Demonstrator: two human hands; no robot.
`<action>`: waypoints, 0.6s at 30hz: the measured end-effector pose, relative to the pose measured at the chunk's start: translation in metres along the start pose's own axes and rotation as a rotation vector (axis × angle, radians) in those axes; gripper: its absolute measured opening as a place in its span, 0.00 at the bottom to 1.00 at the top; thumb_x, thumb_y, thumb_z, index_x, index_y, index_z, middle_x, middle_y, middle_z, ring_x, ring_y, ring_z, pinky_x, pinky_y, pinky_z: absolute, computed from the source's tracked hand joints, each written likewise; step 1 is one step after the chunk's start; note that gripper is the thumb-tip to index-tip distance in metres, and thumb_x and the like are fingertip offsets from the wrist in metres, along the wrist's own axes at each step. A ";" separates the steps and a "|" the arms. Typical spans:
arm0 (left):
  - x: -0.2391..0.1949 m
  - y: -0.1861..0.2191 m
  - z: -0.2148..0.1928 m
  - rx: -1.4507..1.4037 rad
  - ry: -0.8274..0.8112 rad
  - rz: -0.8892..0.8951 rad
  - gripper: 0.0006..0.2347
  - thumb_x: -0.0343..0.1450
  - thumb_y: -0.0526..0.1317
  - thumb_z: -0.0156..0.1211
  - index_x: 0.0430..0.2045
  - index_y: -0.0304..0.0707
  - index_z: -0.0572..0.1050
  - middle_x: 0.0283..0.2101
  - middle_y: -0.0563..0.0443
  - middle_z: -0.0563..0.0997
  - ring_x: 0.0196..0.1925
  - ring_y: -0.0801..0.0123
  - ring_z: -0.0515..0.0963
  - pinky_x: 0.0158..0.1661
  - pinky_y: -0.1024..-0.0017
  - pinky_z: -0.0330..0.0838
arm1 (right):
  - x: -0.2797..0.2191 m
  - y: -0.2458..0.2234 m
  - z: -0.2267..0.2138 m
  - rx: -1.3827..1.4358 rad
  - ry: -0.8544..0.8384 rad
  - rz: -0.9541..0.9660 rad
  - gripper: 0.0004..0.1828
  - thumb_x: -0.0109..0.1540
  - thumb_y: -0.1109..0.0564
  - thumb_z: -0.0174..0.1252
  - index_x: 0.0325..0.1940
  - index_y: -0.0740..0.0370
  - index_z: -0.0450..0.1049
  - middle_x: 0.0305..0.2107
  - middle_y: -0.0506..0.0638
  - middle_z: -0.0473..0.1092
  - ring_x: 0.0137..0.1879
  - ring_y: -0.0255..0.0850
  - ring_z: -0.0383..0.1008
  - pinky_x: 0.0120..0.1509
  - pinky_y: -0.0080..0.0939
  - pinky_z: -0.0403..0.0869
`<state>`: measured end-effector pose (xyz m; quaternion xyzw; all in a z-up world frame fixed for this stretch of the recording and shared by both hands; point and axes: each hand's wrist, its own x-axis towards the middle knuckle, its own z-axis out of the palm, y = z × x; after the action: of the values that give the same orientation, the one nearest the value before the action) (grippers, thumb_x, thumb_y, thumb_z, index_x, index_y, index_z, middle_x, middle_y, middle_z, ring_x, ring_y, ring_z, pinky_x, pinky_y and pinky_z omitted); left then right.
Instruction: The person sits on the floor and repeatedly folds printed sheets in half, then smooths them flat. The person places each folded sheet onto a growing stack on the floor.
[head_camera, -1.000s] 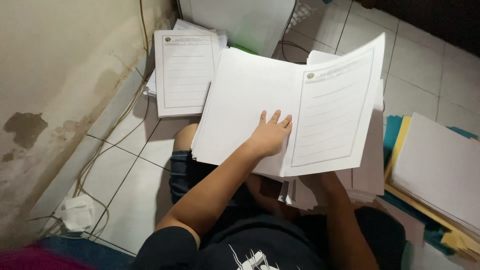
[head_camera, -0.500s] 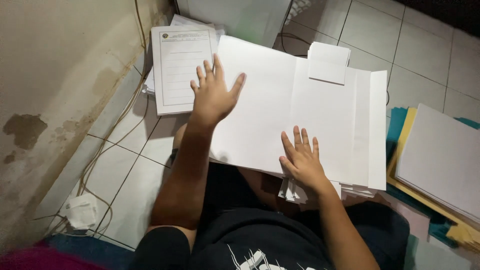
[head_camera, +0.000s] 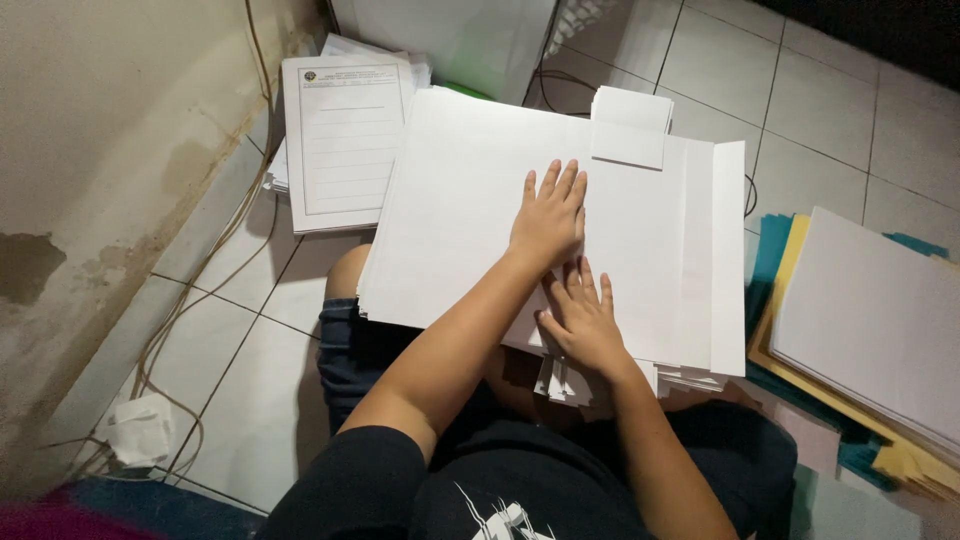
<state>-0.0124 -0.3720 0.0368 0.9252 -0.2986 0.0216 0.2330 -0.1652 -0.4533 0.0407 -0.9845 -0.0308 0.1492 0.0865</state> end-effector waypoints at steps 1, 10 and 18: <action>0.002 -0.003 0.003 0.014 0.011 0.008 0.23 0.77 0.42 0.40 0.70 0.38 0.61 0.74 0.41 0.59 0.78 0.52 0.52 0.73 0.44 0.39 | 0.003 0.007 0.004 0.055 -0.010 -0.002 0.38 0.69 0.30 0.38 0.78 0.49 0.54 0.79 0.56 0.35 0.84 0.50 0.22 0.80 0.59 0.22; 0.002 -0.009 0.016 0.008 0.033 -0.003 0.23 0.78 0.44 0.40 0.70 0.42 0.61 0.75 0.43 0.58 0.79 0.55 0.51 0.73 0.48 0.37 | -0.030 0.056 -0.001 0.187 0.094 0.437 0.41 0.69 0.30 0.35 0.83 0.42 0.37 0.79 0.57 0.28 0.83 0.53 0.22 0.80 0.62 0.26; 0.000 -0.009 0.010 -0.004 0.015 0.002 0.23 0.78 0.44 0.38 0.71 0.41 0.60 0.76 0.43 0.57 0.79 0.55 0.50 0.73 0.48 0.36 | -0.047 0.068 0.000 -0.074 0.272 0.556 0.42 0.71 0.28 0.31 0.83 0.52 0.45 0.78 0.70 0.36 0.83 0.63 0.24 0.79 0.70 0.24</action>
<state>-0.0087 -0.3698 0.0238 0.9242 -0.2980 0.0281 0.2371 -0.2076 -0.5246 0.0419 -0.9686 0.2463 0.0329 0.0097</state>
